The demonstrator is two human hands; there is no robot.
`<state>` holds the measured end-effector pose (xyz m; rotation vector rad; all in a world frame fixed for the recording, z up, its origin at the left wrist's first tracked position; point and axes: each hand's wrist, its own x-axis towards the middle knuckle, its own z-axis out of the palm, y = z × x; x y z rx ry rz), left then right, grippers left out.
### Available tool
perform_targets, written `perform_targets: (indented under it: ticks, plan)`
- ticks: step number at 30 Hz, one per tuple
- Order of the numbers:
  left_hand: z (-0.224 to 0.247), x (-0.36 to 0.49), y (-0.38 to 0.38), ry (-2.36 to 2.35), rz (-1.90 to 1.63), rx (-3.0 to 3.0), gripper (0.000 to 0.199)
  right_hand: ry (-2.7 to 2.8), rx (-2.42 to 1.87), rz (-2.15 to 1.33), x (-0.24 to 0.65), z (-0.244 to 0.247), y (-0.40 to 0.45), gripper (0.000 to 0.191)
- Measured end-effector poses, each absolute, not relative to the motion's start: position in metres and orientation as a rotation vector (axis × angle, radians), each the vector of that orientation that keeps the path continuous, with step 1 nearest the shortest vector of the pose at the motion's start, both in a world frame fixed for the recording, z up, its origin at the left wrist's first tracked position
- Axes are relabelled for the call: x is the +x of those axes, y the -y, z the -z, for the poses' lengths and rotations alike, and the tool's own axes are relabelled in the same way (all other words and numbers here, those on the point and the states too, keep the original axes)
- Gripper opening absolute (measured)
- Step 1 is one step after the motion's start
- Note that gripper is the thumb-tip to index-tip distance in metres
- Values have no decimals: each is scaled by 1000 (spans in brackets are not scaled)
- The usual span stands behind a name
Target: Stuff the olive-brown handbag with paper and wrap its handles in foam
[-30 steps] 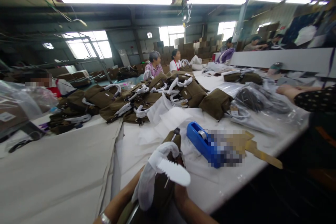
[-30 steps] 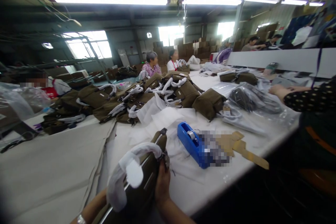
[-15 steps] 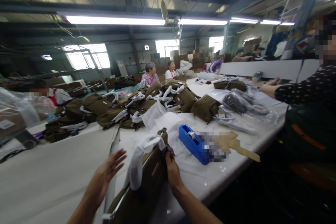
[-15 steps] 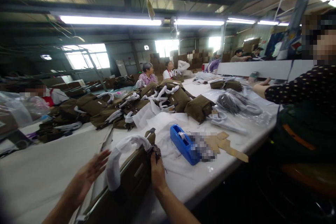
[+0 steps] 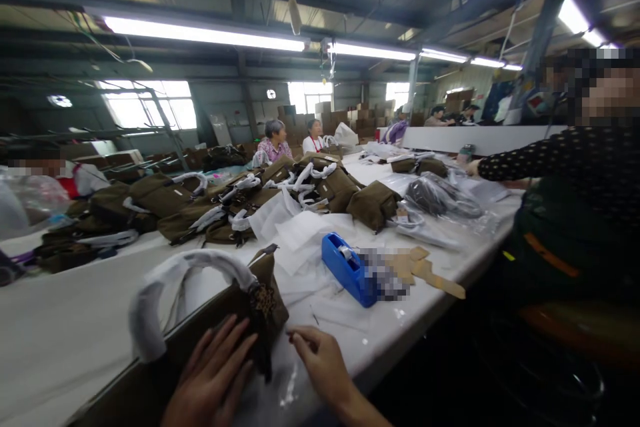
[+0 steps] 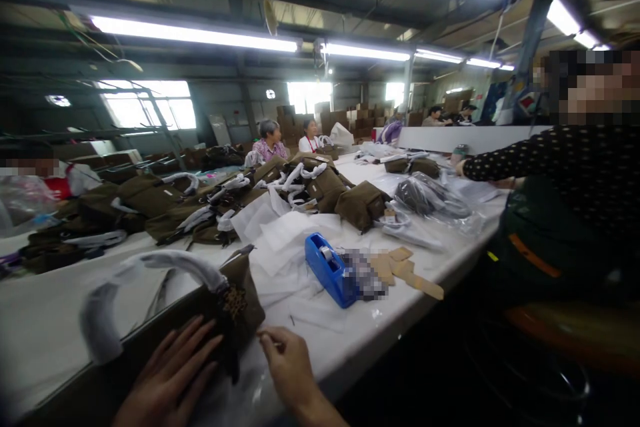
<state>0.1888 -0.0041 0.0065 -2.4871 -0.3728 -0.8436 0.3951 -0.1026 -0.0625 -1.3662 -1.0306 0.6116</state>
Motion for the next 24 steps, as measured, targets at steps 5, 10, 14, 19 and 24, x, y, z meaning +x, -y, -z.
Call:
perform_targets:
  ticks: [5, 10, 14, 19, 24]
  plan:
    - [1, 172, -1, 438, 982, -2473, 33, 1053, -1506, -364, 462, 83, 117, 31]
    - [12, 172, 6, 362, 1072, -2527, 29, 1196, -1613, -188, 500, 85, 92, 32]
    - [19, 162, 3, 330, 1072, -2533, 30, 1307, -1715, -117, 509, 73, 55, 38]
    - [18, 159, 6, 341, 1057, -2535, 32, 1503, -1787, -136, 503, 60, 34, 34]
    - [17, 161, 7, 381, 1098, -2513, 31, 1721, -1800, -212, 491, 68, 51, 33]
